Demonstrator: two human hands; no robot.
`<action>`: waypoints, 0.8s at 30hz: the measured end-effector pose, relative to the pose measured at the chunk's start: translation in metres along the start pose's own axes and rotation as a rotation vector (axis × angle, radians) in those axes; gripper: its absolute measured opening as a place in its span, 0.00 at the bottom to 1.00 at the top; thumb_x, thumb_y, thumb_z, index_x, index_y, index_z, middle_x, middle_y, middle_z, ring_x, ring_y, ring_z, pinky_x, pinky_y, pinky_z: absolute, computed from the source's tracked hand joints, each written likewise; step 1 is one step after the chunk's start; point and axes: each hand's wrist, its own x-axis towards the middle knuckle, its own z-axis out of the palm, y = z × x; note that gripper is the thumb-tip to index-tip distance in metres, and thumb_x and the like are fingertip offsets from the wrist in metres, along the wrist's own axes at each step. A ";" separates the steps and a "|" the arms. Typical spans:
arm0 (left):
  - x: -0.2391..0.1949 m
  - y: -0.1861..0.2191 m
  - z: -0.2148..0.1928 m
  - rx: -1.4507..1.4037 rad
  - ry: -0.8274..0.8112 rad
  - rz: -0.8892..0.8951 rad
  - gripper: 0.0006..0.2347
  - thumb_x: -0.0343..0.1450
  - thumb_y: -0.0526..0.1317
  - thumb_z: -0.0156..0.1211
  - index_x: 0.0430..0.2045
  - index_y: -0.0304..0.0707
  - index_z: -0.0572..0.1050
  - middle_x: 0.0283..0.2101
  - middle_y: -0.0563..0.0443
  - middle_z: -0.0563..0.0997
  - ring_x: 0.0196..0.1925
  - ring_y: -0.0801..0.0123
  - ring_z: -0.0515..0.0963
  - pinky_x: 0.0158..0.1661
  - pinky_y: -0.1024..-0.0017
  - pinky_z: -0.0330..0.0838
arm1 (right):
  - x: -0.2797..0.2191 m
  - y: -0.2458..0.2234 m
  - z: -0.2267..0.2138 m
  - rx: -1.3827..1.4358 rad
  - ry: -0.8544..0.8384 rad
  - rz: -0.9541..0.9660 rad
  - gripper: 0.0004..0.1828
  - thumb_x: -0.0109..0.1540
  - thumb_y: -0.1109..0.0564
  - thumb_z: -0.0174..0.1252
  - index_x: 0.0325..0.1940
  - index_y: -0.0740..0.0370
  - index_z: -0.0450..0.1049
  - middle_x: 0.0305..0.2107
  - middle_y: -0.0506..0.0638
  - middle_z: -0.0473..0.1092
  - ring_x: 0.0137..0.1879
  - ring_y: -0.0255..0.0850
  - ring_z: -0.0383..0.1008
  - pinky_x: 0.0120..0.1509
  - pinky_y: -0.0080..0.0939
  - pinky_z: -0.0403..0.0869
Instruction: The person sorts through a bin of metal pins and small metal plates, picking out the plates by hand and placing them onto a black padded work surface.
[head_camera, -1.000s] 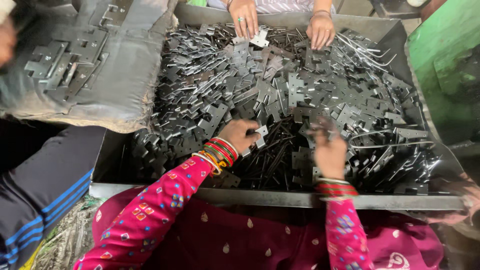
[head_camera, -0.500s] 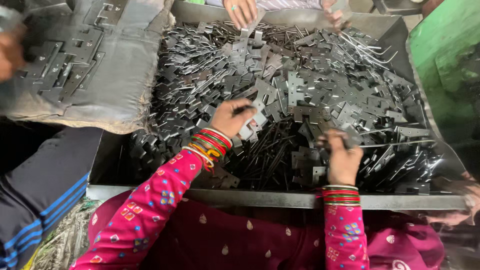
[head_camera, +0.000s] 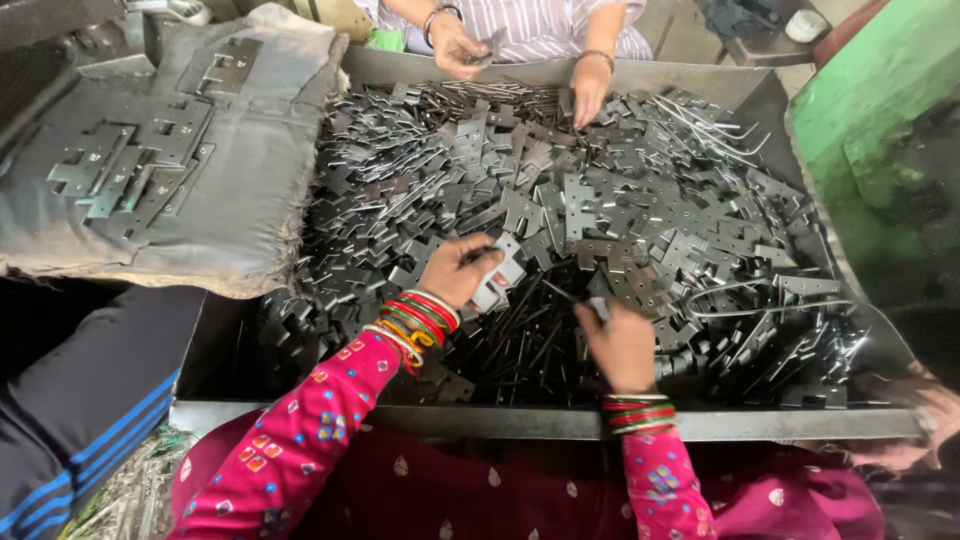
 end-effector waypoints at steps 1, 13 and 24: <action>0.001 0.002 0.000 -0.031 -0.002 0.011 0.10 0.73 0.39 0.58 0.44 0.33 0.79 0.29 0.47 0.86 0.22 0.73 0.82 0.16 0.71 0.71 | -0.002 0.006 -0.011 0.161 0.035 0.090 0.17 0.61 0.43 0.64 0.41 0.59 0.80 0.32 0.56 0.78 0.34 0.53 0.78 0.41 0.52 0.76; -0.039 0.020 0.042 0.138 -0.072 0.012 0.16 0.75 0.51 0.58 0.47 0.37 0.74 0.33 0.39 0.84 0.27 0.55 0.83 0.25 0.62 0.76 | -0.027 -0.025 -0.036 1.711 -0.242 0.873 0.17 0.68 0.50 0.50 0.53 0.64 0.72 0.39 0.51 0.75 0.43 0.42 0.75 0.47 0.50 0.76; -0.067 0.050 0.038 1.149 0.166 0.464 0.20 0.67 0.37 0.59 0.55 0.35 0.70 0.24 0.39 0.82 0.27 0.45 0.82 0.32 0.51 0.75 | -0.028 -0.052 -0.026 0.551 -0.091 0.146 0.25 0.65 0.39 0.61 0.53 0.63 0.79 0.43 0.53 0.78 0.51 0.48 0.77 0.56 0.46 0.74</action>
